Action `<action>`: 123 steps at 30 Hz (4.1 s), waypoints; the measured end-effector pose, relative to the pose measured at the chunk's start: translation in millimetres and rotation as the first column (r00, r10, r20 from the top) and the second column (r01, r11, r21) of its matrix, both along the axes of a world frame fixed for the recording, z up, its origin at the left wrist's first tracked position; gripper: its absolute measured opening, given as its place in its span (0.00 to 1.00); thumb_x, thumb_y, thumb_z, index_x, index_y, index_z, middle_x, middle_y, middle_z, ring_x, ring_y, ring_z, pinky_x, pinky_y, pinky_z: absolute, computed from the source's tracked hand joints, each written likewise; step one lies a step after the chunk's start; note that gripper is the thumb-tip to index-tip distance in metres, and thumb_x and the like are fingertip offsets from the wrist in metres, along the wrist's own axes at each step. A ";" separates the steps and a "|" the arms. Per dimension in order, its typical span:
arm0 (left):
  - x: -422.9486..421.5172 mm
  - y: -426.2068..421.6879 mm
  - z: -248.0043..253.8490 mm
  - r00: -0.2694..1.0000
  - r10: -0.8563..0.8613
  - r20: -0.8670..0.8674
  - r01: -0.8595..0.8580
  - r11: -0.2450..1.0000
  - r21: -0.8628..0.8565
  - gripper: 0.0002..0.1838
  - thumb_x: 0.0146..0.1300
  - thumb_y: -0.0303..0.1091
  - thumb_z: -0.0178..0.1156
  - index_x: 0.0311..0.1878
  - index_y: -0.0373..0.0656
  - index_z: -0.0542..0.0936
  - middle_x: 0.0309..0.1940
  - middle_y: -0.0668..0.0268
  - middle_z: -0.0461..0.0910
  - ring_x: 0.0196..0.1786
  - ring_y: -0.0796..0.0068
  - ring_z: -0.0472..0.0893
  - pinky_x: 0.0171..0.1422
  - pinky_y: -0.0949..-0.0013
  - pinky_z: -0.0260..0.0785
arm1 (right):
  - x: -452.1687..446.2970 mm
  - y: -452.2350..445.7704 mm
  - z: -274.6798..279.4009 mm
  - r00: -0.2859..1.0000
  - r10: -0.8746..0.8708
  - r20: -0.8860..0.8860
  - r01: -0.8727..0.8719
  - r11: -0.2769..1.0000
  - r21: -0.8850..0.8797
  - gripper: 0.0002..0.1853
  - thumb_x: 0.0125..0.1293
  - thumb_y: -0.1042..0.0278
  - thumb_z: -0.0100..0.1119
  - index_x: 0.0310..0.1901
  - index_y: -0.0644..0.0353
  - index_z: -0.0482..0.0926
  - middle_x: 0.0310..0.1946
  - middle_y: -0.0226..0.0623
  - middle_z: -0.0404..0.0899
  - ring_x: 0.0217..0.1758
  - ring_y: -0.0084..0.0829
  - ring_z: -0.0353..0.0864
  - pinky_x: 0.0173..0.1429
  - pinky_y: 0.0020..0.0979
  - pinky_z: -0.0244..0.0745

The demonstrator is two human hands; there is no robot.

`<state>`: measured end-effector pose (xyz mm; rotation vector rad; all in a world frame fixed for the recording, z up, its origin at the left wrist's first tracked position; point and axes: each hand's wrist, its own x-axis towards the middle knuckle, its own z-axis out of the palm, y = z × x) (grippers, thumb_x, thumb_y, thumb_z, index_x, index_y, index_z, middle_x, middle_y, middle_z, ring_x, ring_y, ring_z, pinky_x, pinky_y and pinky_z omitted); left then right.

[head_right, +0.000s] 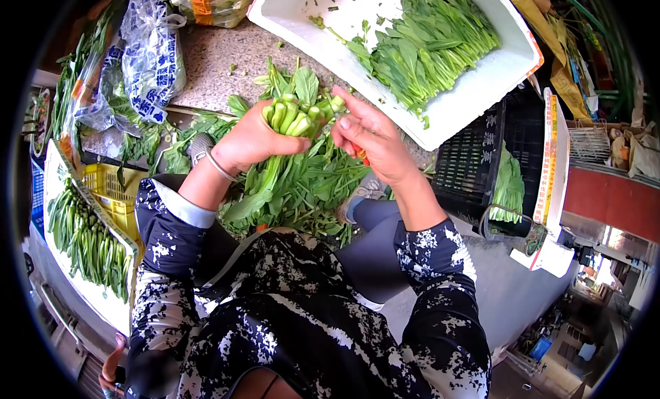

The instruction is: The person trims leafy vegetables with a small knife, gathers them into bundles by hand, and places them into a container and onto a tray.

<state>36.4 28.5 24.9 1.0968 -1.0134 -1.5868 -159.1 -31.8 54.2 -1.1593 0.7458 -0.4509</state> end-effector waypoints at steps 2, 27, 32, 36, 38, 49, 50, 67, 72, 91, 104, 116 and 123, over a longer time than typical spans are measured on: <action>0.0 0.8 0.6 1.000 -0.011 -0.021 0.011 1.000 0.009 0.16 0.43 0.26 0.66 0.38 0.38 0.77 0.31 0.72 0.78 0.34 0.84 0.74 0.42 0.77 0.68 | 0.5 -0.5 -4.0 0.998 0.020 -0.058 -0.023 0.999 -0.049 0.24 0.67 0.62 0.50 0.62 0.62 0.63 0.24 0.25 0.68 0.24 0.13 0.63 0.28 0.15 0.58; 9.3 -5.3 -13.4 0.986 0.157 0.054 -0.158 0.987 0.015 0.16 0.38 0.30 0.68 0.33 0.38 0.77 0.29 0.66 0.79 0.32 0.77 0.76 0.39 0.73 0.70 | -38.4 -56.5 -50.8 0.706 -0.153 -0.692 -0.401 0.719 -0.568 0.10 0.57 0.67 0.62 0.30 0.67 0.75 0.20 0.25 0.69 0.27 0.21 0.67 0.35 0.24 0.65; 3.3 1.4 -7.0 0.979 0.154 -0.136 -0.150 0.988 0.045 0.15 0.34 0.24 0.67 0.31 0.39 0.77 0.27 0.67 0.78 0.31 0.78 0.76 0.37 0.72 0.71 | -9.1 -24.6 -36.7 0.886 -0.184 -0.425 0.052 0.951 -0.305 0.21 0.62 0.66 0.57 0.55 0.63 0.69 0.26 0.30 0.75 0.15 0.12 0.62 0.15 0.14 0.51; -7.0 4.1 -9.0 0.996 0.067 -0.066 -0.069 0.997 -0.023 0.15 0.34 0.24 0.67 0.31 0.39 0.78 0.28 0.67 0.80 0.31 0.77 0.76 0.38 0.73 0.70 | 3.4 -13.2 -33.5 0.963 -0.179 -0.202 0.124 0.958 -0.260 0.19 0.64 0.64 0.54 0.53 0.66 0.69 0.23 0.31 0.71 0.14 0.14 0.60 0.17 0.14 0.52; -9.2 5.3 -8.0 0.990 0.072 -0.122 -0.076 0.997 -0.029 0.15 0.35 0.23 0.67 0.32 0.39 0.78 0.29 0.67 0.80 0.33 0.77 0.77 0.39 0.73 0.70 | 7.8 -11.6 -30.6 0.961 -0.214 -0.176 0.171 0.958 -0.231 0.18 0.64 0.63 0.54 0.51 0.66 0.70 0.22 0.31 0.71 0.14 0.14 0.60 0.17 0.14 0.52; -13.7 -4.9 -13.0 0.896 0.129 -0.425 -0.158 0.987 -0.032 0.18 0.35 0.18 0.65 0.36 0.38 0.79 0.31 0.64 0.81 0.35 0.73 0.79 0.41 0.71 0.71 | 12.7 -14.6 -22.7 0.938 -0.321 -0.128 0.271 0.914 -0.301 0.16 0.65 0.63 0.53 0.47 0.66 0.70 0.23 0.29 0.68 0.15 0.13 0.59 0.15 0.15 0.51; -13.7 -5.3 -13.2 0.885 0.139 -0.444 -0.148 0.989 0.015 0.18 0.35 0.18 0.65 0.35 0.38 0.78 0.31 0.64 0.81 0.35 0.73 0.79 0.41 0.71 0.71 | 13.8 -14.0 -22.6 0.938 -0.328 -0.114 0.280 0.908 -0.311 0.16 0.65 0.63 0.53 0.48 0.66 0.70 0.24 0.30 0.69 0.15 0.13 0.59 0.15 0.15 0.51; -15.7 1.1 -14.0 0.915 0.364 0.173 -0.296 0.898 -0.325 0.20 0.35 0.37 0.70 0.32 0.41 0.75 0.30 0.62 0.79 0.34 0.69 0.79 0.41 0.70 0.71 | 29.7 -1.2 -15.7 0.920 -0.324 -0.222 0.212 0.885 -0.414 0.17 0.65 0.63 0.53 0.49 0.68 0.72 0.26 0.32 0.72 0.15 0.13 0.59 0.15 0.15 0.49; 26.1 28.4 35.1 0.789 0.612 -0.054 -0.562 0.683 -0.466 0.17 0.36 0.30 0.69 0.29 0.42 0.71 0.26 0.66 0.76 0.30 0.75 0.76 0.39 0.70 0.71 | 46.7 -16.6 -21.0 0.949 -0.284 -0.133 0.230 0.918 -0.322 0.21 0.65 0.53 0.51 0.50 0.63 0.73 0.27 0.28 0.73 0.19 0.11 0.65 0.15 0.12 0.52; 281.6 558.1 10.5 -0.671 0.007 0.741 -0.598 0.585 -0.548 0.18 0.49 0.29 0.59 0.46 0.47 0.72 0.37 0.64 0.76 0.44 0.66 0.75 0.48 0.65 0.65 | -15.4 -78.2 -150.9 0.800 -0.179 -0.573 -0.153 0.862 -0.483 0.07 0.61 0.69 0.57 0.30 0.64 0.75 0.17 0.31 0.71 0.15 0.21 0.67 0.18 0.21 0.66; 295.2 563.2 -21.1 -0.086 -0.292 0.952 -0.828 0.553 0.095 0.43 0.38 0.36 0.67 0.63 0.48 0.62 0.61 0.59 0.61 0.68 0.60 0.56 0.62 0.50 0.54 | -7.8 -26.9 -124.3 0.669 -0.048 -0.742 -0.484 0.729 -0.483 0.06 0.61 0.72 0.55 0.33 0.65 0.73 0.18 0.32 0.71 0.15 0.21 0.68 0.18 0.22 0.67; 256.9 559.1 -18.8 -0.117 -0.276 0.954 -0.880 0.474 0.029 0.59 0.32 0.38 0.74 0.69 0.54 0.49 0.69 0.55 0.47 0.71 0.54 0.46 0.67 0.41 0.46 | 9.8 -39.6 -142.1 0.685 0.007 -0.729 -0.464 0.775 -0.429 0.05 0.61 0.74 0.55 0.35 0.67 0.73 0.21 0.33 0.72 0.17 0.22 0.70 0.20 0.23 0.69; 236.1 551.9 -18.9 -0.134 -0.299 0.945 -0.887 0.462 0.020 0.54 0.37 0.40 0.70 0.69 0.49 0.49 0.69 0.55 0.47 0.71 0.53 0.46 0.68 0.42 0.45 | 15.0 -31.0 -141.6 0.668 0.012 -0.744 -0.480 0.771 -0.418 0.07 0.60 0.74 0.56 0.36 0.68 0.74 0.22 0.33 0.73 0.17 0.22 0.71 0.20 0.23 0.70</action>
